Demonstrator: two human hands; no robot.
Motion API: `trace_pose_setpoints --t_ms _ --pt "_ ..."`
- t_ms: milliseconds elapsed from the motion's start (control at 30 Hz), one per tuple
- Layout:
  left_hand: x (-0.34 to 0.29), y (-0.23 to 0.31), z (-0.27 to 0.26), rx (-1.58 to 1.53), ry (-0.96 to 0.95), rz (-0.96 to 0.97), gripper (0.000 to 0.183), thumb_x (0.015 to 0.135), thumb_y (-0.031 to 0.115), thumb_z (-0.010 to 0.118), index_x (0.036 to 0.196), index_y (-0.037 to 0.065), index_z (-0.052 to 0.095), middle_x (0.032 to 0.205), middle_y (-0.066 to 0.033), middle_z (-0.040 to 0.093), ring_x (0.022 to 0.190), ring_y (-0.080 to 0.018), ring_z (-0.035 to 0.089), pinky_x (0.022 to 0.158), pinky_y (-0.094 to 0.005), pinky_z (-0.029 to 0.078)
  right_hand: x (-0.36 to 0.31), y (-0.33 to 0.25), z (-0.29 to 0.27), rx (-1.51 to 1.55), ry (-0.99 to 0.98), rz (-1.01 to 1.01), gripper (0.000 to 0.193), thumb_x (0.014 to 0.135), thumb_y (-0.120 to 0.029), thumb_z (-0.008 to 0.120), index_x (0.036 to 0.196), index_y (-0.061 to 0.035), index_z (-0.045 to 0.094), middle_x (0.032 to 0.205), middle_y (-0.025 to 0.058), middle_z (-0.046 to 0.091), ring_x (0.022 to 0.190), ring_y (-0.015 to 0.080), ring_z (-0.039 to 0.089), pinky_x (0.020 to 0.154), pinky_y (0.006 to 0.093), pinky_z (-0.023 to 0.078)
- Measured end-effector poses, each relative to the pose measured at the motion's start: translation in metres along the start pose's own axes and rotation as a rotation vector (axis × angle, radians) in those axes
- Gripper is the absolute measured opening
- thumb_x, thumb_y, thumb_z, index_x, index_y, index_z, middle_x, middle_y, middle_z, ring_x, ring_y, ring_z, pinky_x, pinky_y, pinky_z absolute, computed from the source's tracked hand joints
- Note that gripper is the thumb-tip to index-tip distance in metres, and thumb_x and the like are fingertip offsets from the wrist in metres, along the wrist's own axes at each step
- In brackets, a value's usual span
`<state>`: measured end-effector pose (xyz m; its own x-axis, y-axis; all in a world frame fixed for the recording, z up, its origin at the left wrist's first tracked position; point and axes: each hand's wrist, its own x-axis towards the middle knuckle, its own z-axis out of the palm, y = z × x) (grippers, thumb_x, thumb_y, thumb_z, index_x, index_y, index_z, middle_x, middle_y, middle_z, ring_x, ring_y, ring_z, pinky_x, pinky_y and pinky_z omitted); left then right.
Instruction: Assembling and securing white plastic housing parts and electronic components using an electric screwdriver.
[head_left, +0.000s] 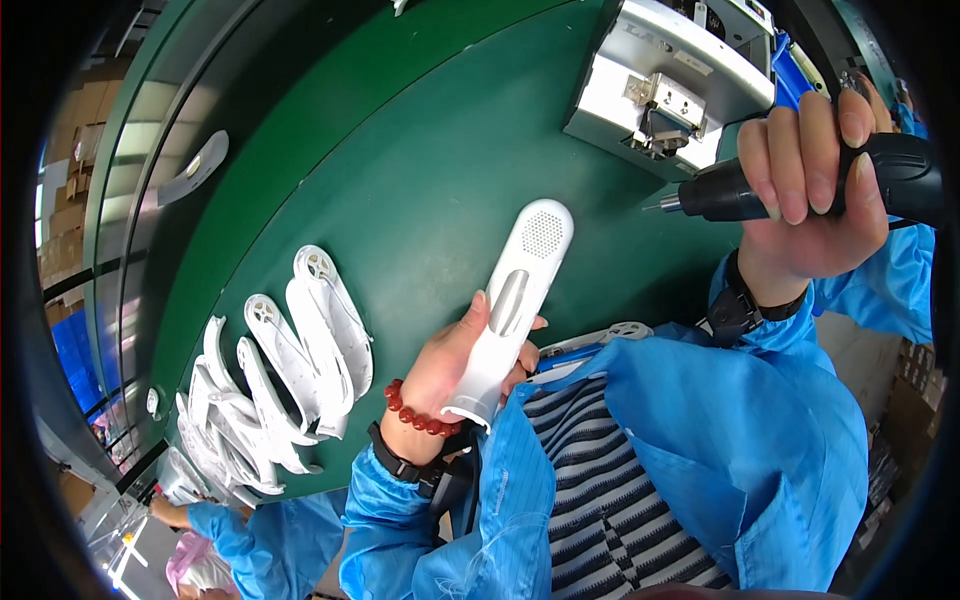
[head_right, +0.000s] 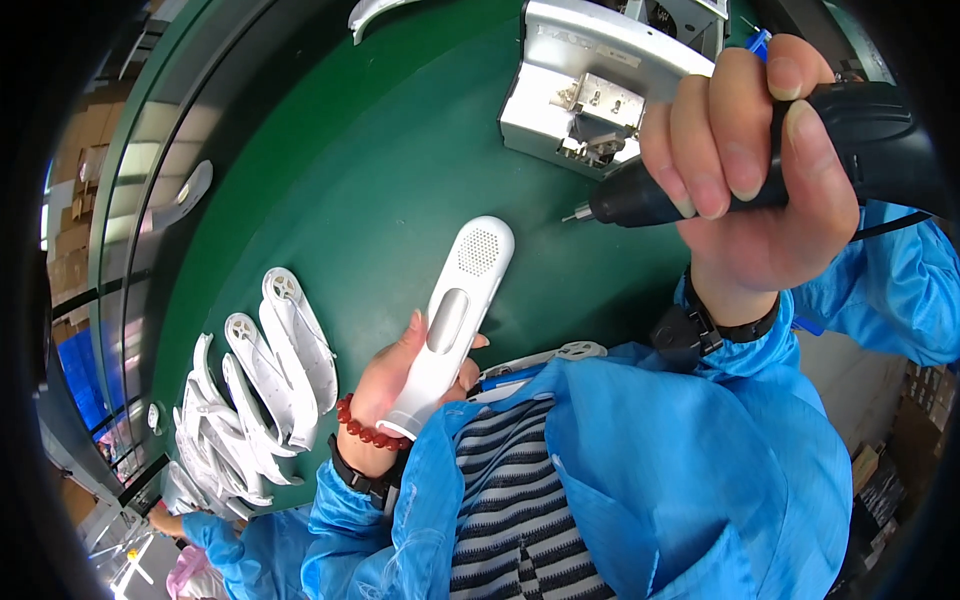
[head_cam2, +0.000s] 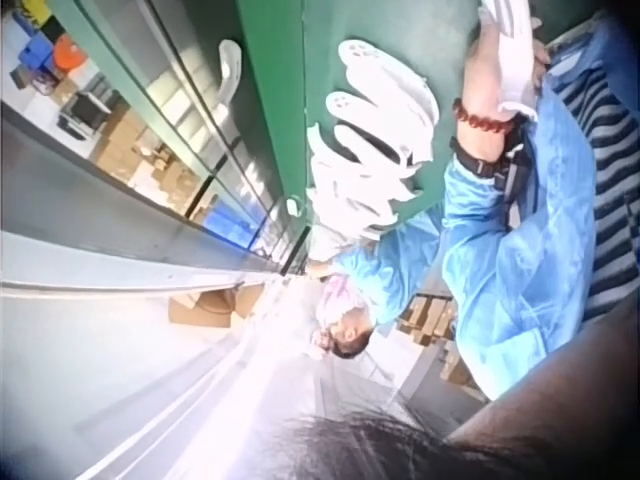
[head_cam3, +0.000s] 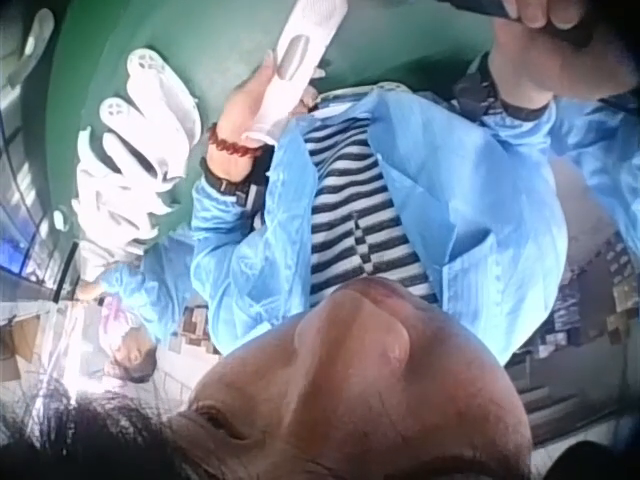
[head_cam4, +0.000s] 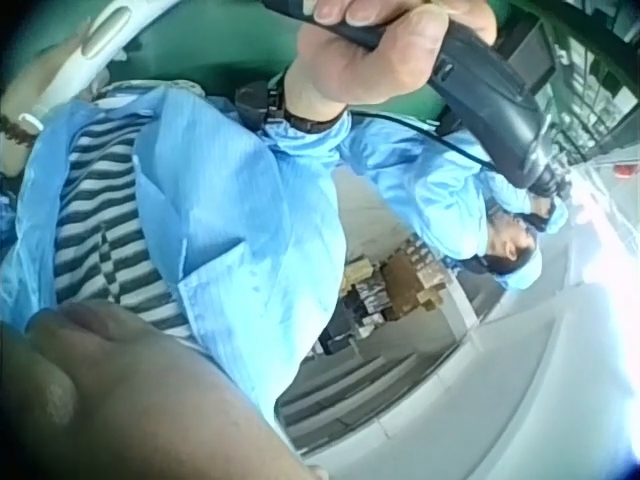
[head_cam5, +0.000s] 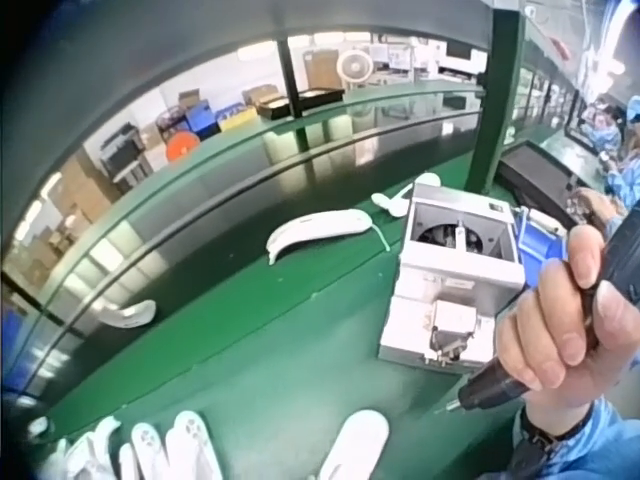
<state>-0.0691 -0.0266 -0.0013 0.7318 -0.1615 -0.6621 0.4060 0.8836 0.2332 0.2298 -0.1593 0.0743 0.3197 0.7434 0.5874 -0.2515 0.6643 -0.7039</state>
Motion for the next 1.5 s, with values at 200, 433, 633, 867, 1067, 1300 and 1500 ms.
trace_pose_setpoints --t_ms 200,433,633,867,1067,1300,1500 --pt "-0.022 0.009 0.015 1.06 0.165 0.377 0.056 0.094 0.047 0.054 0.125 0.001 0.053 0.093 -0.0128 0.063 0.073 -0.0252 0.061 0.066 -0.0345 0.049 -0.002 -0.003 -0.005 -0.024 0.018 -0.03 0.018 0.097 -0.019 0.04 0.111 -0.008 0.045 0.073 0.0013 0.048 0.058 0.011 0.047 0.059 0.0296 0.041" --pt "-0.014 0.028 0.035 1.865 0.336 0.717 0.052 0.074 0.032 0.076 0.113 0.003 0.056 0.112 -0.0176 0.056 0.104 -0.0388 0.053 0.089 -0.0438 0.044 -0.007 0.015 0.0 0.009 0.194 -0.051 0.017 0.094 -0.019 0.05 0.106 -0.0086 0.043 0.068 0.002 0.046 0.053 0.012 0.045 0.05 0.0285 0.04" --pt "0.08 0.199 0.066 2.056 0.585 1.278 0.035 0.085 0.026 0.069 0.107 0.001 0.059 0.111 -0.0175 0.059 0.102 -0.0363 0.057 0.09 -0.0405 0.046 -0.025 0.025 -0.001 0.121 0.301 0.012 0.02 0.092 -0.017 0.056 0.101 -0.0072 0.041 0.064 0.0031 0.045 0.048 0.0127 0.044 0.046 0.0289 0.04" --pt "0.199 0.306 0.075 2.201 0.899 1.156 0.055 0.077 0.04 0.075 0.117 0.006 0.057 0.121 -0.016 0.06 0.111 -0.0341 0.058 0.094 -0.0453 0.046 -0.016 0.038 0.003 0.186 0.308 0.102 0.025 0.089 -0.017 0.062 0.099 -0.0073 0.041 0.06 0.0044 0.044 0.046 0.0141 0.044 0.044 0.0285 0.04" --pt "0.112 0.251 0.067 2.037 0.842 1.066 0.05 0.079 0.032 0.074 0.11 -0.002 0.055 0.099 -0.0253 0.065 0.091 -0.0386 0.065 0.077 -0.0422 0.053 -0.021 0.037 -0.01 0.128 0.265 0.104 0.021 0.093 -0.02 0.057 0.101 -0.0074 0.042 0.063 0.0019 0.045 0.048 0.0111 0.044 0.044 0.0269 0.04" --pt "-0.024 0.072 0.011 1.784 0.667 0.727 0.05 0.075 0.018 0.078 0.112 0.0 0.05 0.095 -0.0205 0.063 0.089 -0.0368 0.064 0.073 -0.0384 0.051 -0.011 0.034 0.013 0.164 0.108 0.043 0.017 0.095 -0.017 0.05 0.107 -0.0066 0.042 0.067 0.0016 0.046 0.053 0.0113 0.047 0.052 0.0288 0.042" --pt "-0.022 0.04 -0.016 1.576 0.468 0.794 0.059 0.071 0.028 0.081 0.116 0.0 0.055 0.108 -0.0178 0.061 0.103 -0.0375 0.056 0.088 -0.0415 0.046 0.029 0.095 0.064 -0.041 0.23 0.117 0.015 0.09 -0.007 0.061 0.101 -0.0033 0.052 0.069 0.0069 0.059 0.063 0.0148 0.059 0.059 0.028 0.048"
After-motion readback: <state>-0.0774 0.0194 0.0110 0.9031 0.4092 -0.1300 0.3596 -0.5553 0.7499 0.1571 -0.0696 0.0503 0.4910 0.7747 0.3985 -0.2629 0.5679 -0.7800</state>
